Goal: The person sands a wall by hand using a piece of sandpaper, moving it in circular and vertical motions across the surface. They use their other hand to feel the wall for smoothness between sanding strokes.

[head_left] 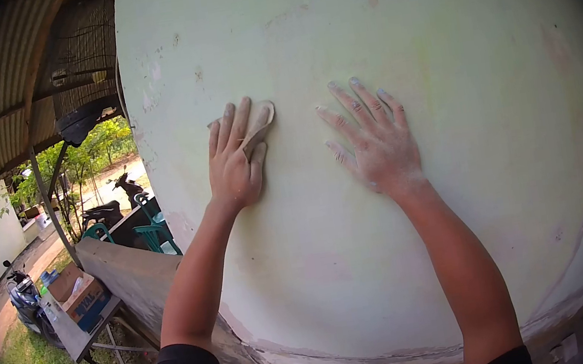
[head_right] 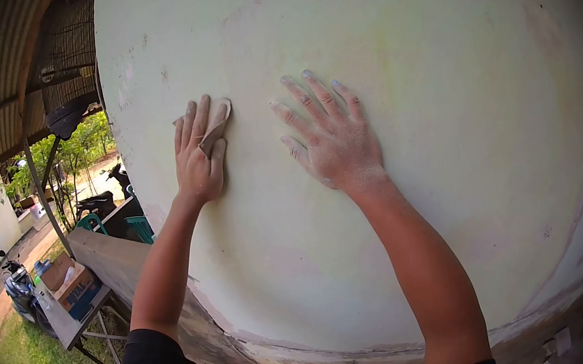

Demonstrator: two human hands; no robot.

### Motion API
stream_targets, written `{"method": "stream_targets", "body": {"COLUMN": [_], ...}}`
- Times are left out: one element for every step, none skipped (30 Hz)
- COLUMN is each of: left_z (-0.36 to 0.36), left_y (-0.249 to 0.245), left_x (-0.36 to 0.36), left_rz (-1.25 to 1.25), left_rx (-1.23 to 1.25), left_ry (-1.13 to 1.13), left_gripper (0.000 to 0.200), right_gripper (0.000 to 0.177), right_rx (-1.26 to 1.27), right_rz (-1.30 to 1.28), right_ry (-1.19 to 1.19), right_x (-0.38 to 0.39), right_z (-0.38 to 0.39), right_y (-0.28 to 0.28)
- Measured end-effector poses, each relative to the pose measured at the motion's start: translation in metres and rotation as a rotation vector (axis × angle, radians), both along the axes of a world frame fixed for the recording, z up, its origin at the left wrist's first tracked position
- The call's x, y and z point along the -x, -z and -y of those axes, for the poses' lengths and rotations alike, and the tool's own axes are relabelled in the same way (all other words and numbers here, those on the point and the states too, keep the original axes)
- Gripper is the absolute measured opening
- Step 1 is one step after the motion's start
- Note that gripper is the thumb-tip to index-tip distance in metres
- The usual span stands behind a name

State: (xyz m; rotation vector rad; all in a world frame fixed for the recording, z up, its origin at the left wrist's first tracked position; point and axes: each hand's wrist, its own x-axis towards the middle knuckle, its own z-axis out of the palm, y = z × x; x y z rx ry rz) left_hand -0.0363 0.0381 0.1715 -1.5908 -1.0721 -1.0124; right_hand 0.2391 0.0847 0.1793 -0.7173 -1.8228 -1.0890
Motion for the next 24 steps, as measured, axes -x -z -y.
{"method": "stream_targets", "body": {"left_z": [-0.006, -0.012, -0.022, -0.031, -0.037, -0.037, -0.03, -0.022, -0.011, -0.007, 0.003, 0.006, 0.008, 0.012, 0.012, 0.011, 0.007, 0.002, -0.004, -0.012, -0.023, -0.027, -0.028, -0.022], "left_y": [-0.025, -0.05, -0.063, -0.071, -0.072, -0.069, -0.06, -0.043, -0.018, 0.009, 0.033, 0.056, 0.066, 0.073, 0.073, 0.068, 0.063, 0.053, 0.045, 0.04, 0.035, 0.035, 0.043, 0.053], "left_x": [0.013, 0.021, 0.018, 0.012, 0.006, -0.007, -0.022, -0.04, -0.052, -0.059, -0.063, -0.056, -0.044, -0.029, -0.016, -0.007, 0.0, 0.005, 0.006, 0.002, -0.008, -0.024, -0.042, -0.066], "left_rz": [0.062, 0.192, 0.189, 0.3, 0.411, 0.415, 0.329, 0.227, 0.141, 0.073, 0.024, -0.046, -0.046, -0.116, -0.19, -0.171, -0.172, -0.014, 0.146, 0.145, 0.344, 0.548, 0.553, 0.494], "left_rx": [-0.106, -0.149, -0.15, -0.227, -0.303, -0.287, -0.223, -0.144, -0.027, 0.053, 0.146, 0.187, 0.186, 0.252, 0.312, 0.278, 0.278, 0.145, 0.013, 0.018, -0.087, -0.192, -0.189, -0.095], "left_ry": [-0.061, -0.046, -0.038, -0.057, -0.077, -0.067, -0.077, -0.034, -0.034, -0.015, -0.023, -0.024, -0.024, -0.036, -0.045, -0.002, 0.007, -0.034, -0.078, -0.072, -0.08, -0.086, -0.077, -0.08], "left_gripper": [0.055, 0.055, 0.055, 0.055, 0.055, 0.055, 0.055, 0.063, 0.077, 0.088, 0.085, 0.08, 0.08, 0.076, 0.071, 0.065, 0.065, 0.067, 0.069, 0.069, 0.07, 0.071, 0.071, 0.073], "right_gripper": [0.052, 0.053, 0.054, 0.054, 0.058, 0.062, 0.062, 0.06, 0.059, 0.059, 0.06, 0.061, 0.061, 0.061, 0.06, 0.06, 0.059, 0.058, 0.058, 0.059, 0.059, 0.059, 0.06, 0.06], "right_rx": [-0.003, 0.002, 0.01, 0.011, 0.011, 0.012, 0.016, 0.048, 0.085, 0.094, 0.12, 0.143, 0.143, 0.183, 0.216, 0.208, 0.233, 0.261, 0.265, 0.32, 0.372, 0.375, 0.441, 0.503], "right_rz": [-0.008, 0.002, 0.013, 0.012, -0.007, -0.026, -0.03, -0.029, -0.026, -0.027, -0.021, -0.013, -0.013, 0.012, 0.033, 0.029, 0.076, 0.123, 0.123, 0.14, 0.156, 0.156, 0.11, 0.064], "right_ry": [0.008, 0.012, 0.014, 0.019, -0.03, -0.077, -0.071, -0.085, -0.101, -0.097, -0.114, -0.132, -0.133, -0.154, -0.171, -0.163, -0.175, -0.186, -0.18, -0.167, -0.153, -0.144, -0.163, -0.182], "right_x": [0.0, 0.0, 0.0, -0.001, 0.0, -0.001, -0.002, -0.005, -0.003, -0.004, -0.006, -0.006, -0.007, -0.009, -0.013, -0.017, -0.021, -0.026, -0.03, -0.033, -0.037, -0.041, -0.044, -0.048], "right_z": [0.0, 0.0, 0.0, 0.0, 0.0, 0.001, 0.003, 0.005, 0.007, 0.009, 0.01, 0.012, 0.016, 0.02, 0.023, 0.025, 0.027, 0.03, 0.034, 0.039, 0.044, 0.049, 0.055, 0.059], "right_y": [0.0, -0.002, -0.001, -0.001, -0.001, -0.001, -0.002, -0.004, -0.004, -0.005, -0.007, -0.007, -0.006, -0.007, -0.011, -0.014, -0.012, -0.01, -0.007, -0.004, -0.001, 0.006, 0.014, 0.019]}}
